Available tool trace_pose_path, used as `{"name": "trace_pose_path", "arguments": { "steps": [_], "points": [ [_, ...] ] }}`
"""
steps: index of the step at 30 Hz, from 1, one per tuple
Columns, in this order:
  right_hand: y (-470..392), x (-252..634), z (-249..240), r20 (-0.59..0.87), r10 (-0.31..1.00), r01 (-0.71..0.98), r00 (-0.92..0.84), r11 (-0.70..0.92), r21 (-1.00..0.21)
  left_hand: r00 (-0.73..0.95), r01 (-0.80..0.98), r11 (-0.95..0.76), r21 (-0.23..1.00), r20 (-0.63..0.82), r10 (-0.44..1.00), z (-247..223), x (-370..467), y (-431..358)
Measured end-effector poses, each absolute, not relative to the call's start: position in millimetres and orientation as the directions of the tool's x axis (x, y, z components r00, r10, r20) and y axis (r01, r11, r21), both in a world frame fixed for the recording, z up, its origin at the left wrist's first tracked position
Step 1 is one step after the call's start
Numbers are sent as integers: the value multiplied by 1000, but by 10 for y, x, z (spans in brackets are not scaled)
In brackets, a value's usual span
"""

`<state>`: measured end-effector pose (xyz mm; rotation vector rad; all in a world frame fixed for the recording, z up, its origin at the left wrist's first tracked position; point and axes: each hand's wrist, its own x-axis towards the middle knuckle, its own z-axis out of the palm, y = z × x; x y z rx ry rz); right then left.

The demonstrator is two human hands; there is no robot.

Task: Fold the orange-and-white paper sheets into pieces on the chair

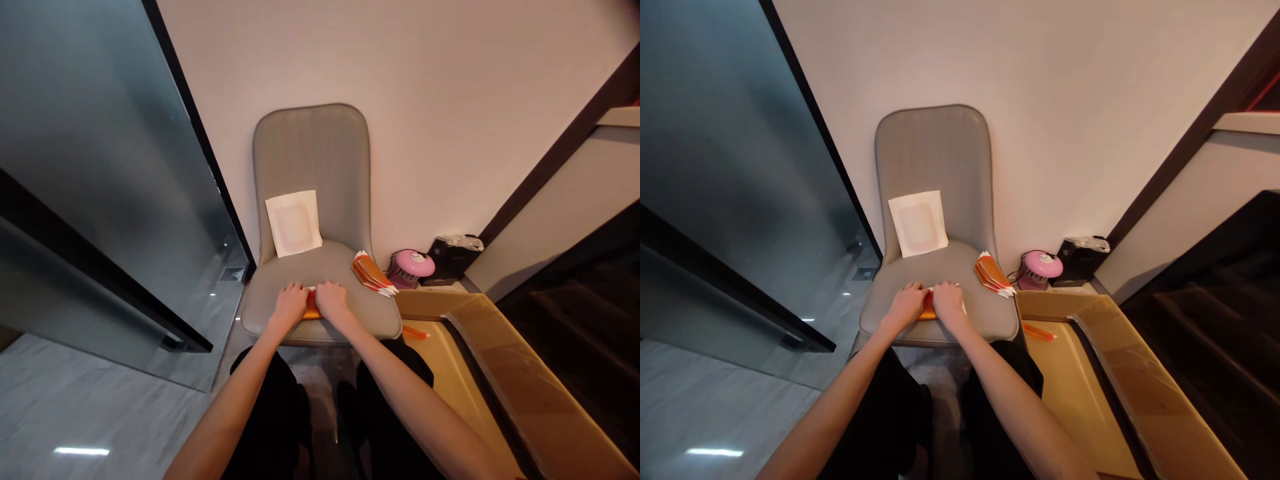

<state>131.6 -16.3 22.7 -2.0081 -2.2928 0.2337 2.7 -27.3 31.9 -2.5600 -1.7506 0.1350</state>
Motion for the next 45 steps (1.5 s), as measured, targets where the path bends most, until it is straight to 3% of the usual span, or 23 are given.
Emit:
{"name": "trace_pose_path", "arguments": {
  "steps": [20, 35, 45],
  "points": [
    [-98, 1050, 187, -21, 999, 980, -41, 36, -194, 260, 965, -261, -31, -39, 965, 283, 138, -352],
    [-350, 1421, -51, 50, 974, 973, -221, 224, -61, 289, 954, -288, -82, -7, 957, 217, 150, -407],
    [-352, 1828, -89, 62, 939, 922, -338, 343, -179, 223, 974, -223, -32, 4, 975, 231, 208, -416]
  ]
}}
